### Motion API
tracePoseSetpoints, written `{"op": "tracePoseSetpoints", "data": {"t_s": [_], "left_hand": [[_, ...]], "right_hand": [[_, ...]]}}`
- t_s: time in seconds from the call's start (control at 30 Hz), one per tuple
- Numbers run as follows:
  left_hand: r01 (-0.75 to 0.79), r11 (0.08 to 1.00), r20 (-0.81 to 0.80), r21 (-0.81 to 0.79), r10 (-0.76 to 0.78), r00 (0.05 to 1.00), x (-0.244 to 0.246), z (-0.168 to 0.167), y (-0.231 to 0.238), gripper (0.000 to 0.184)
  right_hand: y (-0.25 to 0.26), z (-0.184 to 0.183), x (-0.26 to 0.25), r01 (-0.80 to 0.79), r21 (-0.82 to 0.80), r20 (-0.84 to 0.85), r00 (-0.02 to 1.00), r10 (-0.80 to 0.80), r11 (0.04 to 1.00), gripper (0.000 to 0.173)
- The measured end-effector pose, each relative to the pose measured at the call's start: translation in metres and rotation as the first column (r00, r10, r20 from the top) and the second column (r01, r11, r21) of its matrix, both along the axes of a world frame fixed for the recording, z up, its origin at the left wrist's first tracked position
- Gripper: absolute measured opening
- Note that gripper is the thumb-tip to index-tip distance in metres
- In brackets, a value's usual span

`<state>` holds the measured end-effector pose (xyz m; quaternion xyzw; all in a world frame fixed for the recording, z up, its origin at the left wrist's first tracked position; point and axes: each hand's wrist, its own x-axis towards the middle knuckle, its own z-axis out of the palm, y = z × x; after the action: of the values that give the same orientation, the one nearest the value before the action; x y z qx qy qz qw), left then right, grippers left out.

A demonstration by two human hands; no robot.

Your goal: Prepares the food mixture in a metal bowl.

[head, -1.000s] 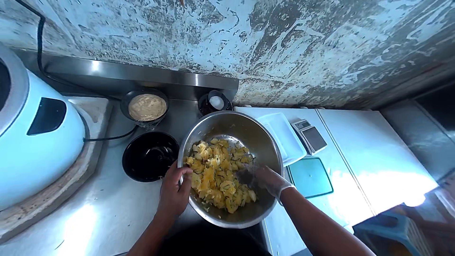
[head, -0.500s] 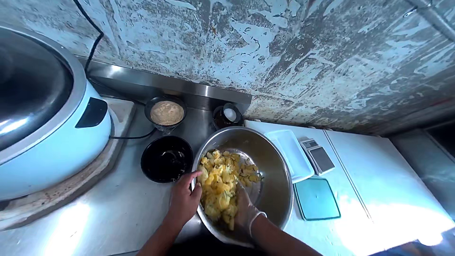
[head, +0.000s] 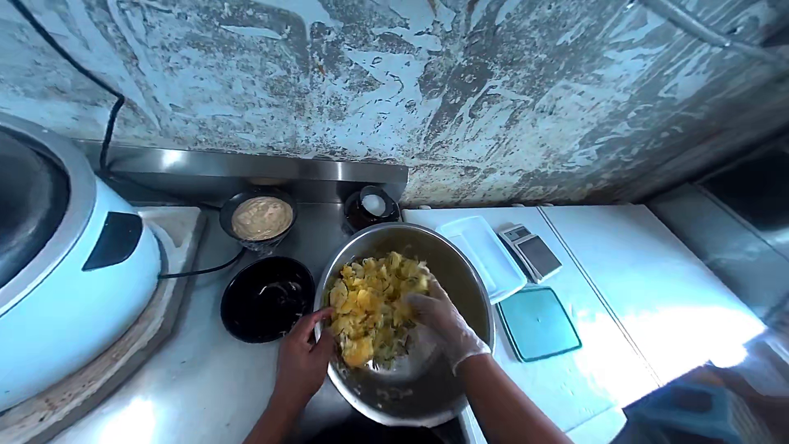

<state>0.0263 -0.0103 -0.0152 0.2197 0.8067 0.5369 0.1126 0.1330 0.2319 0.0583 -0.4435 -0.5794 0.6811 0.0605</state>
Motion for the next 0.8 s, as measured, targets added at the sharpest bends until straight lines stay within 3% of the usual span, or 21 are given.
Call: {"op": "tracePoseSetpoints", "data": {"t_s": [0.07, 0.2, 0.3, 0.33, 0.4, 0.43, 0.57, 0.7, 0.8], "left_hand": [[0.005, 1.000, 0.024, -0.007, -0.005, 1.000, 0.000, 0.000, 0.000, 0.039], [-0.020, 0.999, 0.088, 0.028, 0.017, 0.996, 0.002, 0.000, -0.001, 0.039], [-0.030, 0.998, 0.069, 0.060, 0.026, 0.997, 0.002, -0.001, 0.000, 0.038], [-0.030, 0.999, 0.043, 0.042, 0.028, 0.999, 0.002, -0.002, 0.000, 0.038], [-0.010, 1.000, -0.018, -0.011, 0.010, 1.000, 0.004, -0.002, -0.002, 0.039], [-0.003, 1.000, -0.029, -0.023, 0.002, 1.000, 0.002, -0.002, -0.002, 0.039], [-0.011, 1.000, 0.070, -0.006, 0.011, 0.997, 0.005, -0.001, -0.004, 0.037], [-0.010, 1.000, -0.030, -0.007, 0.009, 0.999, 0.001, -0.001, 0.000, 0.038], [-0.003, 1.000, -0.078, -0.025, 0.001, 0.997, 0.001, -0.003, -0.002, 0.037]], "right_hand": [[0.008, 0.008, 0.000, -0.091, 0.111, 0.094, 0.992, 0.081, 0.990, 0.074], [0.012, 0.031, 0.008, -0.210, 0.483, 0.294, 0.953, 0.068, 0.850, 0.032], [-0.002, 0.034, 0.019, -0.275, 0.697, 0.331, 0.943, 0.044, 0.663, 0.047], [-0.006, 0.030, 0.021, -0.380, 0.672, 0.434, 0.898, 0.078, 0.635, 0.046], [-0.004, 0.018, 0.019, -0.639, 0.432, 0.708, 0.677, 0.199, 0.637, 0.037], [-0.004, 0.015, 0.015, -0.669, 0.390, 0.758, 0.624, 0.193, 0.632, 0.032], [-0.021, 0.039, 0.003, -0.582, 0.615, 0.650, 0.756, 0.076, 0.532, 0.029], [-0.042, 0.012, -0.019, -0.711, 0.562, 0.704, 0.679, 0.208, 0.422, 0.046], [-0.058, -0.033, -0.031, -0.784, 0.561, 0.735, 0.619, 0.276, 0.266, 0.061]]}}
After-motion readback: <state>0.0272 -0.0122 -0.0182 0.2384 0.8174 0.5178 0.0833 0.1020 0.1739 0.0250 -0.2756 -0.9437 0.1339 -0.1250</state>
